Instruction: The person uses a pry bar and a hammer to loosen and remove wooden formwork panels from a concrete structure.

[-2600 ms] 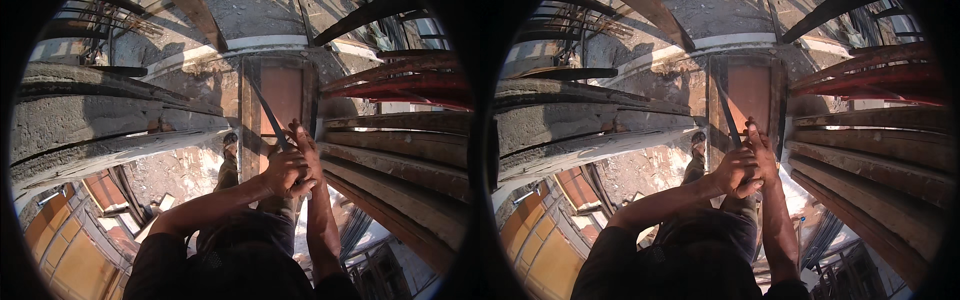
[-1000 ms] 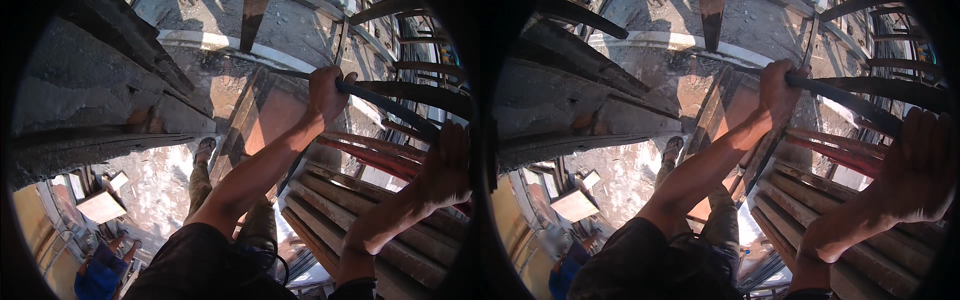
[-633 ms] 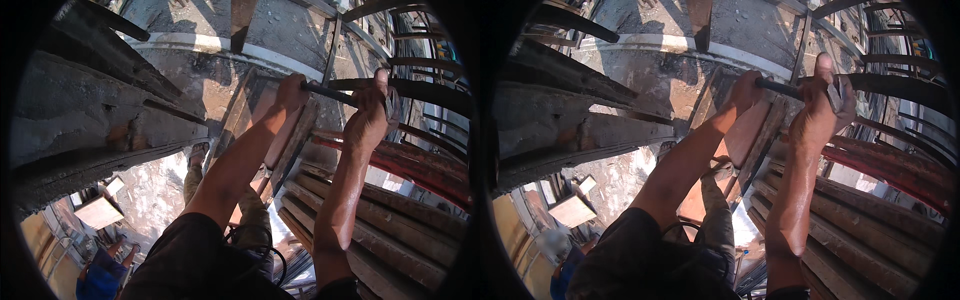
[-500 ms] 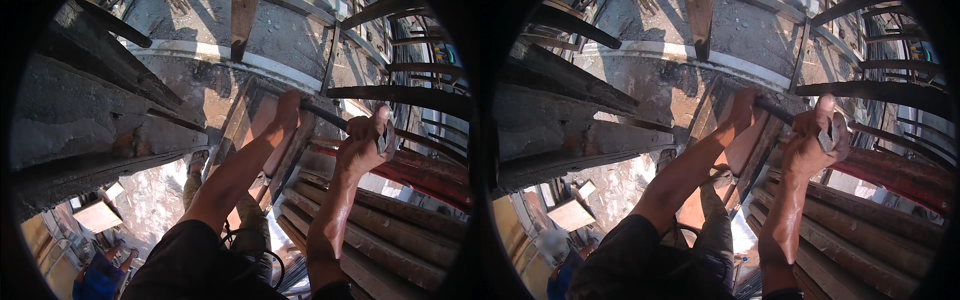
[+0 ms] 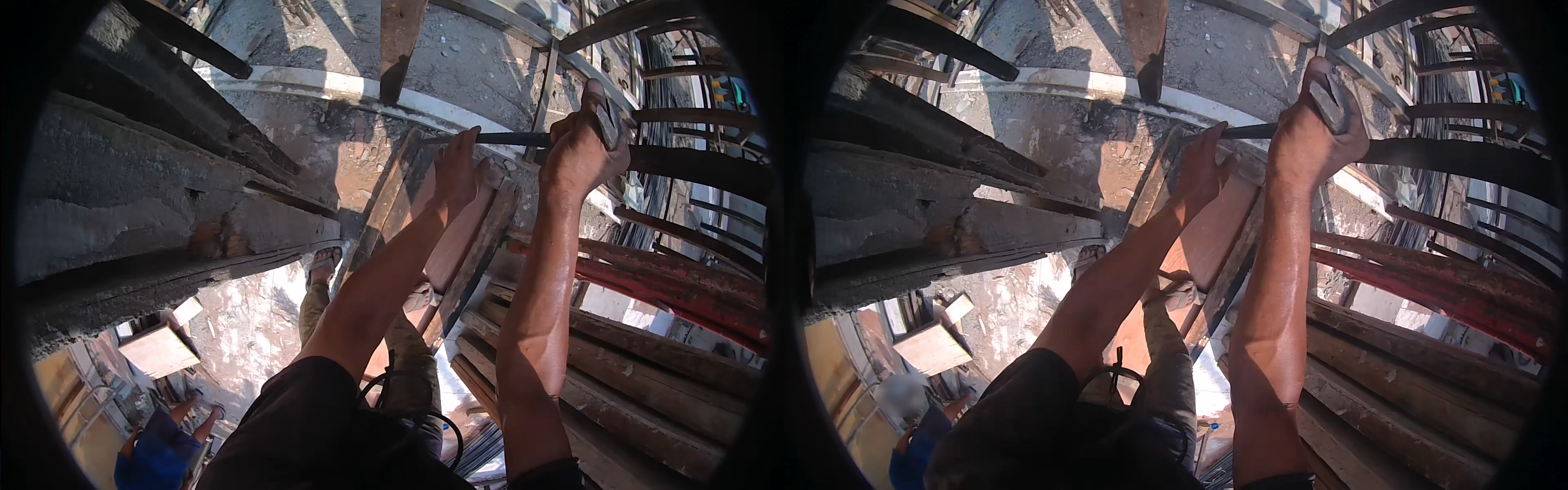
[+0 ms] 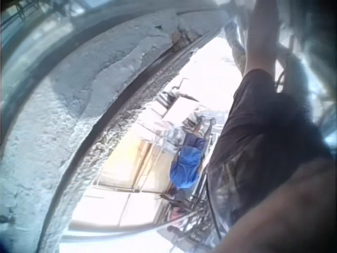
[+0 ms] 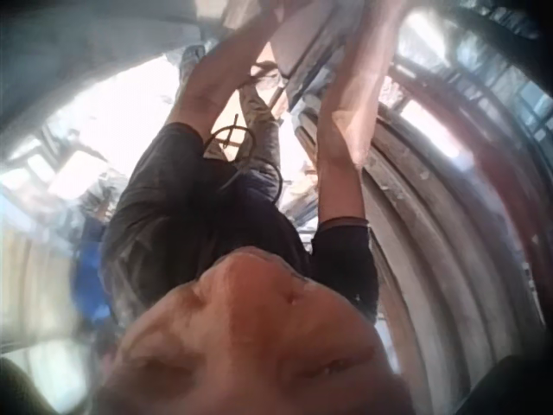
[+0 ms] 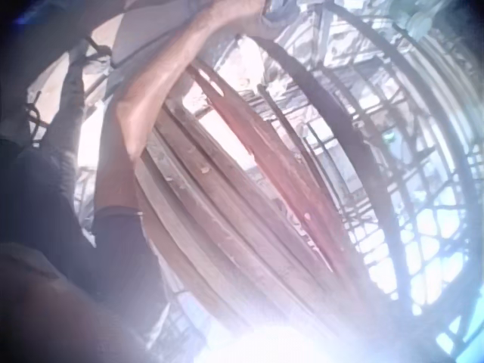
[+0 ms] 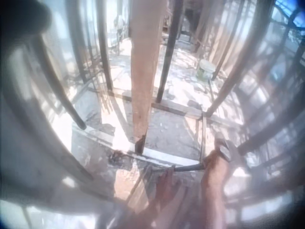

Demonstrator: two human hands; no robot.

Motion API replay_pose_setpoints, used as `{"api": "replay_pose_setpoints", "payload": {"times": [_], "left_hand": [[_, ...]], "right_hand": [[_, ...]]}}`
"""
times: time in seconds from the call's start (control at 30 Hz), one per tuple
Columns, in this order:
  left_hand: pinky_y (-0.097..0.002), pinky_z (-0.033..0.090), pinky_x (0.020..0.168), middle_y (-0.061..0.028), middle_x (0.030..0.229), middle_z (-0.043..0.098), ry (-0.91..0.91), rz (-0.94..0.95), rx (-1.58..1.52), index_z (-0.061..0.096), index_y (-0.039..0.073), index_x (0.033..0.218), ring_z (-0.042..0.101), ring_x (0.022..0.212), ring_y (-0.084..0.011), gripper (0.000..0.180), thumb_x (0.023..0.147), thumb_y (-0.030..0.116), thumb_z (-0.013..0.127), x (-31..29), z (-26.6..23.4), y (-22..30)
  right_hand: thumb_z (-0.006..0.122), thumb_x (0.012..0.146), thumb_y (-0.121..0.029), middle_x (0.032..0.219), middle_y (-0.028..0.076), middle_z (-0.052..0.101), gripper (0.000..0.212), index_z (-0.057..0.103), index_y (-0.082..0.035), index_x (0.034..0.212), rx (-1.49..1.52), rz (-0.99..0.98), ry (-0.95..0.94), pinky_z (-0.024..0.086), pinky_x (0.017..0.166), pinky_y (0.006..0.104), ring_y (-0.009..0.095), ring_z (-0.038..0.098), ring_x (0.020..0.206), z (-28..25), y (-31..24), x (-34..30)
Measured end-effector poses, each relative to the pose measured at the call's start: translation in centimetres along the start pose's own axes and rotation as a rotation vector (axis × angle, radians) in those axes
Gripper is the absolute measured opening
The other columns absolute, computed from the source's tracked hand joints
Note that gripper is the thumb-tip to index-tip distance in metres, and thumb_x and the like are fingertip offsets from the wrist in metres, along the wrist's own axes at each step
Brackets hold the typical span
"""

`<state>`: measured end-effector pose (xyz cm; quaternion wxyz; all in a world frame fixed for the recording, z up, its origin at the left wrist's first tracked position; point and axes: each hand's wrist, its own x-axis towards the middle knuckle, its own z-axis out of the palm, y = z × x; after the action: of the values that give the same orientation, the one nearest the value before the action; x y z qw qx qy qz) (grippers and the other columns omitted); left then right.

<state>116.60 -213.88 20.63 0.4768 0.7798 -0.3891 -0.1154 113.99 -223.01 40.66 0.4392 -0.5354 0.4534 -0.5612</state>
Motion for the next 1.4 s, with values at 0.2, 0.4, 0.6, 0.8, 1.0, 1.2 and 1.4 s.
{"api": "replay_pose_setpoints", "payload": {"times": [0.2, 0.4, 0.6, 0.8, 1.0, 1.2, 1.4], "left_hand": [[-0.0492, 0.044, 0.103, -0.0223, 0.134, 0.055, -0.169, 0.061, -0.167, 0.052, 0.007, 0.136, 0.052, 0.123, -0.0422, 0.063, 0.079, 0.020, 0.076, -0.5, 0.9, 2.6], [-0.0475, 0.043, 0.105, -0.0219, 0.134, 0.053, -0.425, -0.021, -0.209, 0.057, 0.008, 0.133, 0.051, 0.126, -0.0400, 0.061, 0.076, 0.019, 0.077, -6.4, -1.0, 3.0], [-0.0460, 0.044, 0.099, -0.0203, 0.130, 0.054, -0.263, 0.150, -0.041, 0.055, 0.007, 0.129, 0.051, 0.122, -0.0383, 0.066, 0.069, 0.015, 0.082, -8.2, -1.9, 4.3], [-0.0459, 0.044, 0.066, -0.0181, 0.067, 0.054, 0.040, -0.146, -0.349, 0.055, 0.002, 0.072, 0.057, 0.069, -0.0381, 0.030, 0.080, 0.018, 0.079, 0.2, -3.5, 7.4], [-0.0424, 0.046, 0.055, -0.0150, 0.053, 0.056, 0.168, 0.136, -0.487, 0.062, 0.004, 0.062, 0.060, 0.051, -0.0338, 0.034, 0.085, 0.025, 0.075, 7.1, -10.4, 23.7], [-0.0408, 0.051, 0.066, -0.0166, 0.064, 0.063, 0.006, -0.137, -0.431, 0.064, 0.003, 0.071, 0.068, 0.069, -0.0324, 0.026, 0.080, 0.023, 0.076, 6.5, -9.9, 17.0], [-0.0463, 0.049, 0.091, -0.0206, 0.123, 0.058, -0.071, -0.080, 0.092, 0.053, 0.006, 0.130, 0.058, 0.114, -0.0394, 0.060, 0.080, 0.025, 0.078, -4.9, -3.1, 2.3]], "right_hand": [[0.070, 0.094, -0.021, 0.052, -0.004, 0.036, 0.038, 0.048, -0.013, 0.064, 0.178, 0.074, 0.069, 0.026, 0.045, 0.0295, 0.008, 0.030, 0.045, -7.0, 1.3, 1.6], [0.060, 0.096, -0.017, 0.055, -0.006, 0.025, 0.037, 0.039, -0.015, 0.066, 0.402, 0.214, 0.175, 0.033, 0.050, 0.0296, 0.009, 0.027, 0.048, -27.6, 7.0, 3.2], [0.062, 0.097, -0.019, 0.054, -0.004, 0.032, 0.042, 0.039, -0.014, 0.063, 0.123, 0.157, 0.169, 0.040, 0.054, 0.0297, 0.009, 0.031, 0.049, -15.5, 1.1, -6.3], [0.071, 0.093, -0.015, 0.055, -0.003, 0.044, 0.039, 0.051, -0.007, 0.061, -0.079, -0.159, -0.083, 0.033, 0.047, 0.0243, 0.007, 0.041, 0.050, -1.4, -4.5, -7.8], [0.068, 0.093, -0.017, 0.051, -0.004, 0.033, 0.035, 0.052, -0.007, 0.064, 0.224, -0.369, 0.008, 0.025, 0.042, 0.0267, 0.008, 0.028, 0.042, 0.5, -22.5, 1.0], [0.066, 0.093, -0.014, 0.060, 0.000, 0.047, 0.025, 0.057, -0.004, 0.072, 0.041, -0.248, -0.003, 0.033, 0.047, 0.0255, 0.008, 0.041, 0.050, 2.4, -17.3, -0.9], [0.065, 0.093, -0.010, 0.058, -0.001, 0.048, 0.031, 0.052, -0.010, 0.066, -0.036, -0.141, 0.082, 0.031, 0.045, 0.0272, 0.008, 0.040, 0.048, -2.2, -0.4, -4.8]]}}
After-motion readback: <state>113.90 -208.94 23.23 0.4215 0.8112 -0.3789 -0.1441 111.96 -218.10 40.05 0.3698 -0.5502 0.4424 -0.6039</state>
